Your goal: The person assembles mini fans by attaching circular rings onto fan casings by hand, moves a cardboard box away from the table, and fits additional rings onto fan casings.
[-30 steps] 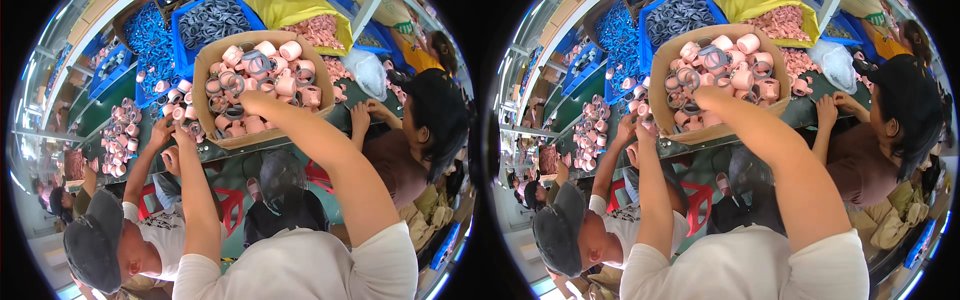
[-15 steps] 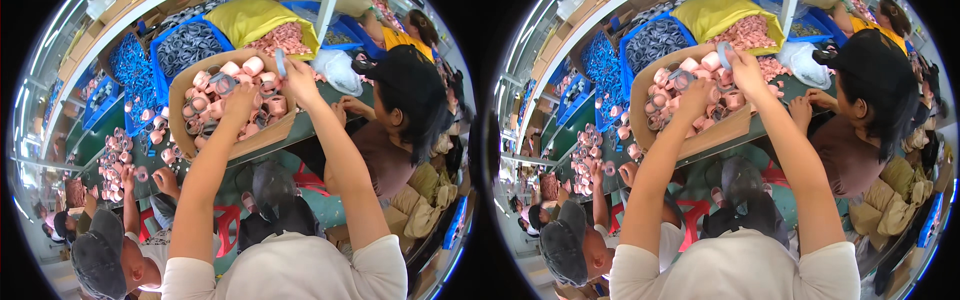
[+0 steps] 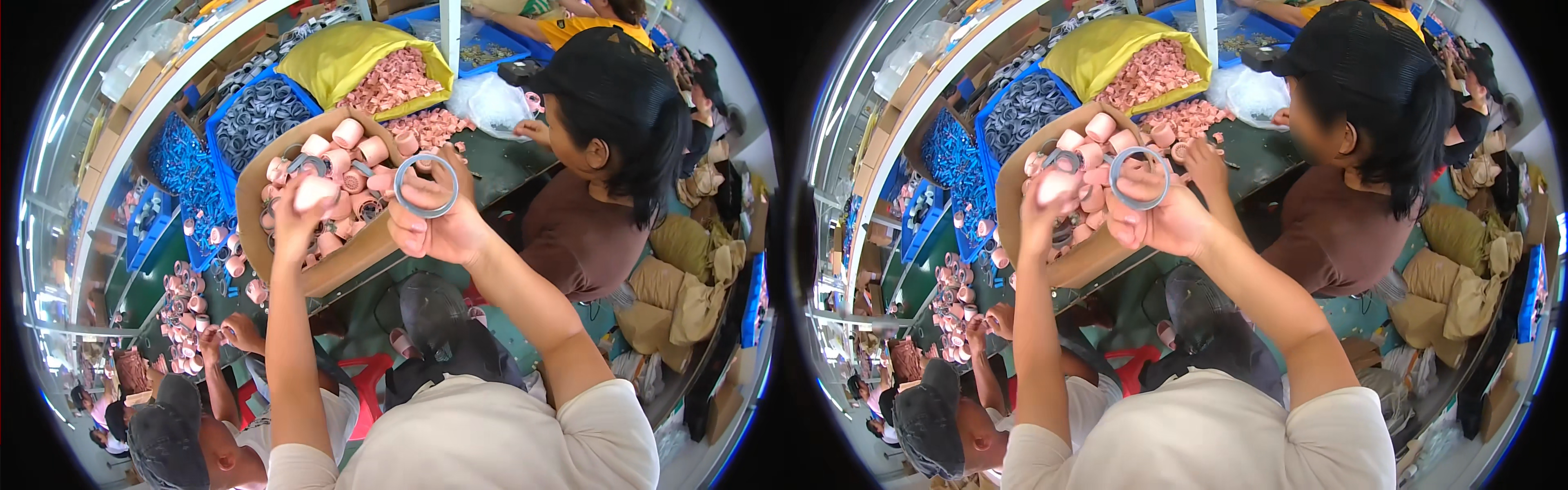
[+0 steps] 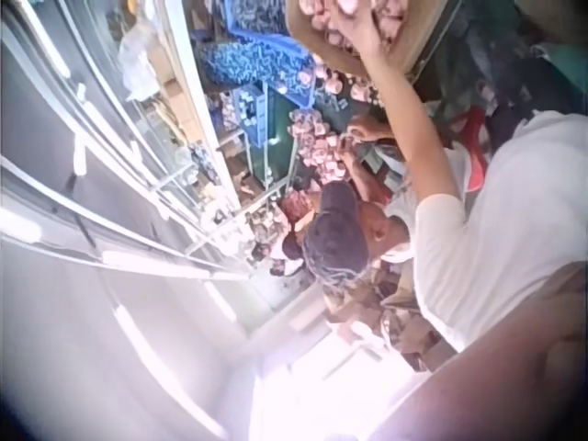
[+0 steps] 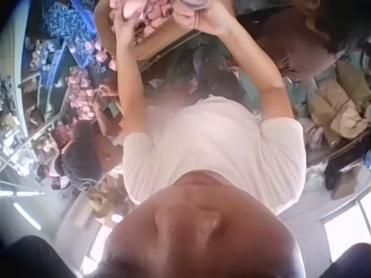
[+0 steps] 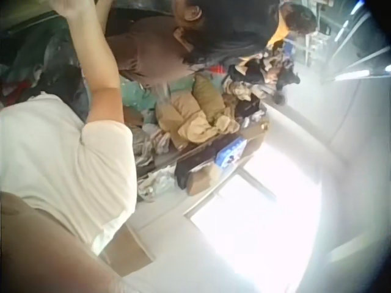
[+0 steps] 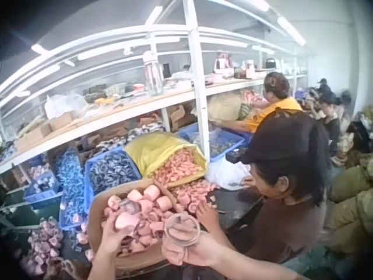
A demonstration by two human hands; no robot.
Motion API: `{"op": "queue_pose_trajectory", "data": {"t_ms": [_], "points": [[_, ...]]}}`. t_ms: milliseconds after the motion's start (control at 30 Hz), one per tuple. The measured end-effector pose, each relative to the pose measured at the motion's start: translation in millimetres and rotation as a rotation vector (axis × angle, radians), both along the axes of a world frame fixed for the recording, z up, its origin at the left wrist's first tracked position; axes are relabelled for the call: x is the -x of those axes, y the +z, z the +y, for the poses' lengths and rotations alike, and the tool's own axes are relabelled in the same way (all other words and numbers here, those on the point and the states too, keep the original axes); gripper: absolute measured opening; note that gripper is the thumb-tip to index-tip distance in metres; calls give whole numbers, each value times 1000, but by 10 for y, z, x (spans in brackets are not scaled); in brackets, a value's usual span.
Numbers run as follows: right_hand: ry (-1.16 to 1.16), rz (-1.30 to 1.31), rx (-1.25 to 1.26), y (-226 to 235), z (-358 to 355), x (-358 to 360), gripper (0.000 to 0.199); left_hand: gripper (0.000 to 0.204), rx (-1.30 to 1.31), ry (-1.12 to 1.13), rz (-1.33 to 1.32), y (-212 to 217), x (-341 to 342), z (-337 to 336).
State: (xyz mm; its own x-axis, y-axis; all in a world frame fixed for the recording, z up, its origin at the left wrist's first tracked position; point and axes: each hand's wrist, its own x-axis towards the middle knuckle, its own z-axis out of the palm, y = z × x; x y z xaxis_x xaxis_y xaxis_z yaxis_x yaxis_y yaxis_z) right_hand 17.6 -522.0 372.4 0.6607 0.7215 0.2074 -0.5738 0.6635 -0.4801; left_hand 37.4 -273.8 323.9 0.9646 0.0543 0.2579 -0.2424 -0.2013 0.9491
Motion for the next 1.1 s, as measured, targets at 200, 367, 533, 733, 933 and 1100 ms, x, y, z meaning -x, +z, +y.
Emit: {"op": "queue_pose_trajectory", "data": {"t_ms": [200, 367, 533, 733, 933, 1100], "points": [[141, 1, -86, -10, 174, 177, 35, 61, 1039, 151, 88, 469, 972, -264], [100, -7, -40, 11, 357, 332, 28, 60, 1144, -30, 176, 463, 1211, -421], [-337, -266, 409, -116, 479, 422, 15, 58, 905, -63, 88, 281, 1314, -515], [-982, -526, 679, -134, 744, 480, 31, 79, 822, 32, 32, 351, 1306, -892], [-778, -714, 823, 101, 510, 617, 34, 85, 693, -14, 25, 331, 1327, -732], [-710, -1168, 839, 274, 279, 540, 30, 90, 822, -80, 152, 436, 1406, -640]]}}
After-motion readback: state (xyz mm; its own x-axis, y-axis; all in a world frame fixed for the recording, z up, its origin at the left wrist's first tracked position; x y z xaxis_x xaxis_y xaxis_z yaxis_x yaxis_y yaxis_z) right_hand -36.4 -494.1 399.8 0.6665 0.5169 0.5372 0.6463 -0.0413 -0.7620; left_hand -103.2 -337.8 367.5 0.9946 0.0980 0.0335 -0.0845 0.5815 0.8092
